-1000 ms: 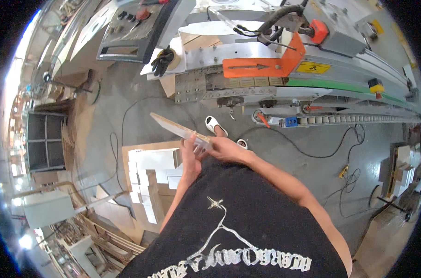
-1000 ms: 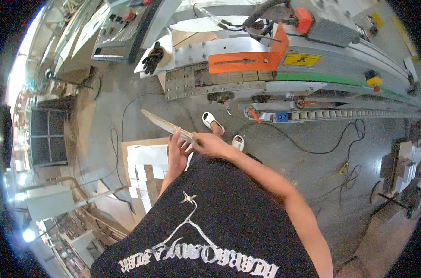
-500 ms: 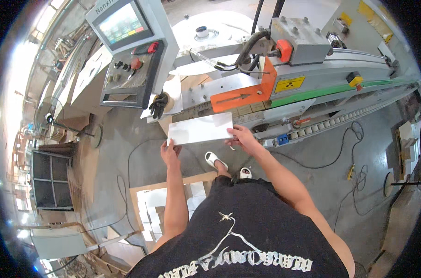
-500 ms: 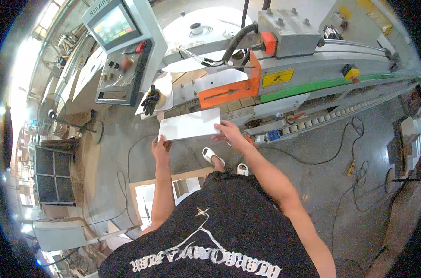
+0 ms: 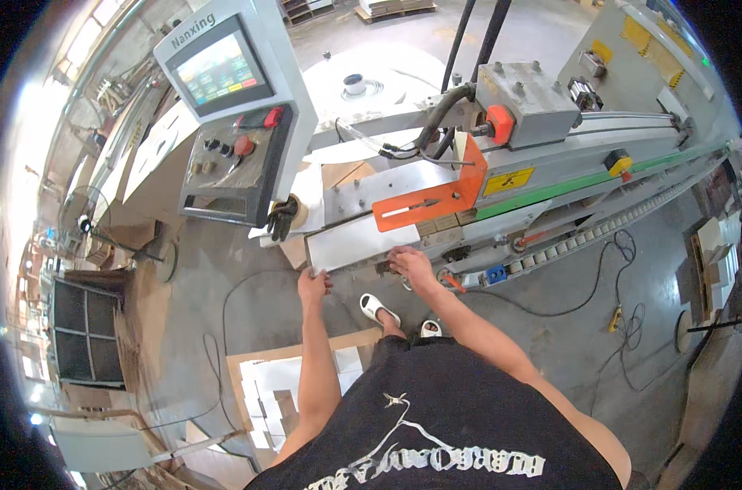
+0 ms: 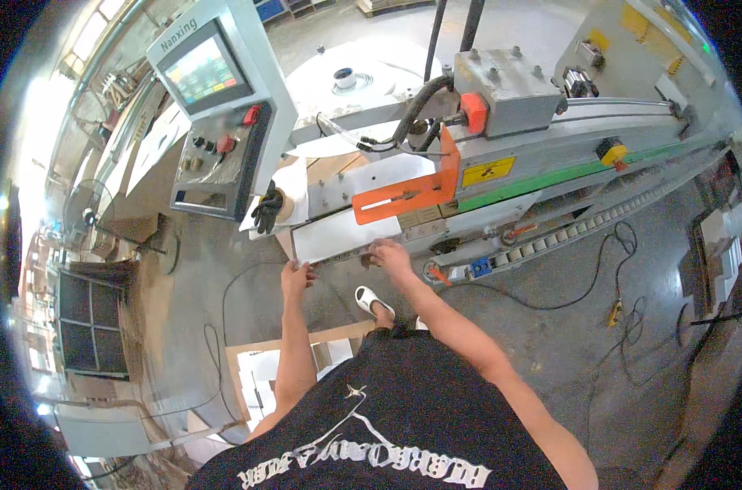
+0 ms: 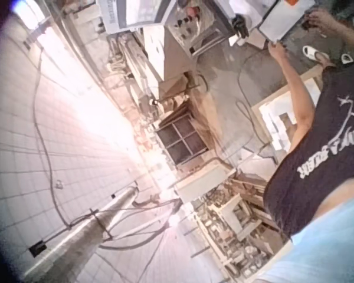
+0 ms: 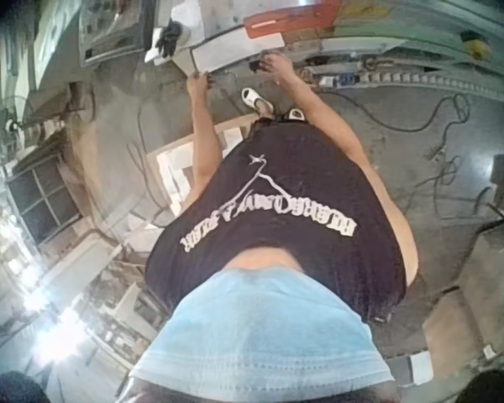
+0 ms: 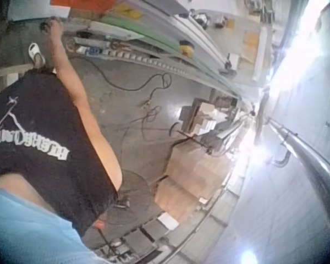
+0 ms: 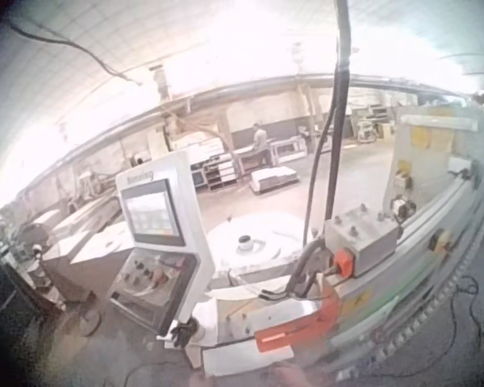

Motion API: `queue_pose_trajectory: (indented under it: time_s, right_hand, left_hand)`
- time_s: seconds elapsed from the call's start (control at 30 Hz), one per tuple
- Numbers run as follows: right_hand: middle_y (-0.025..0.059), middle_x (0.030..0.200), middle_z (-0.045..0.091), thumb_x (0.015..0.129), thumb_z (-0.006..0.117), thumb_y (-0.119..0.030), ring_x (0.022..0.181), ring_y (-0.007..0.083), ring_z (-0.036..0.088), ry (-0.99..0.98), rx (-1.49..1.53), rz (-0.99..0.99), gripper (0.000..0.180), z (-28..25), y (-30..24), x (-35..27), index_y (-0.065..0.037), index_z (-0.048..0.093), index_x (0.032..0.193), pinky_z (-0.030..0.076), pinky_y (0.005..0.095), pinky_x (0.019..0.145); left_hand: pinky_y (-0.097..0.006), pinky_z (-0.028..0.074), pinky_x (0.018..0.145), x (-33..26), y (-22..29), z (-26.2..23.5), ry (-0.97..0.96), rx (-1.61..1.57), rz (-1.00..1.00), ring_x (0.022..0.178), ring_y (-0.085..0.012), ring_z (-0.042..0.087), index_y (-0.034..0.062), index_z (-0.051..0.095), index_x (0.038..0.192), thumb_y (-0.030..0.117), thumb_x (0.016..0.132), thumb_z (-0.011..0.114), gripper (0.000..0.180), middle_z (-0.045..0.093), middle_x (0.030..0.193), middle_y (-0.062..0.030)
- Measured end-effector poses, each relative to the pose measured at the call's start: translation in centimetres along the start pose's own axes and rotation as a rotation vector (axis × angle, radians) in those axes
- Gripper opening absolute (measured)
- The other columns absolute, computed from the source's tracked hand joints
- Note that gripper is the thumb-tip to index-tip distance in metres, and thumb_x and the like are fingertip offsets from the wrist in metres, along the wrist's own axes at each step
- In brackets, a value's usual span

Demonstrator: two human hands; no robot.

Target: Feeding wooden panels into an industrial edge-banding machine and stacking the finished pieces at the end of the conveyor.

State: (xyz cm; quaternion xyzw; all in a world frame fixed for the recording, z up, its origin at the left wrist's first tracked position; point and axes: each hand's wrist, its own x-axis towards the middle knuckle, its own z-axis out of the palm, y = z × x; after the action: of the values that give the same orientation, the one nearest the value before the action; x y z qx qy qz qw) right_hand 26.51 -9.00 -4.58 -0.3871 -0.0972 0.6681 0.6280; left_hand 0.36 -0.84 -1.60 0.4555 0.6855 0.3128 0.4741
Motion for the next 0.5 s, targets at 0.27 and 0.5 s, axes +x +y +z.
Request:
queue_pose_trajectory:
  time_s: [0.27,0.5]
  right_hand:
    - [0.0165,0.105,0.062,0.085,0.052,-0.003,0.1,0.0241,0.063,0.262,0.026,-0.214,0.031,-1.3,-4.4,-1.2,0.005,0.05,0.115,0.051,0.0369,0.092]
    - [0.0109,0.105,0.062,0.083,0.049,0.001,0.1,0.0223,0.063,0.43,0.057,-0.364,0.027,-6.4,-8.7,-1.8,-0.001,0.052,0.11,0.052,0.0338,0.087]
  left_hand:
    - [-0.028,0.048,0.046,-1.3,2.9,5.9,-0.256,0.013,0.114,0.058,-0.0179,0.065,0.0,0.043,0.129,0.004,0.085,0.056,0.046,0.068,0.08,-0.0131]
    - [-0.026,0.044,0.048,-4.7,4.9,12.9,-0.377,-0.077,0.125,0.059,-0.0131,0.06,0.0033,0.041,0.135,0.004,0.082,0.056,0.055,0.067,0.08,-0.0099]
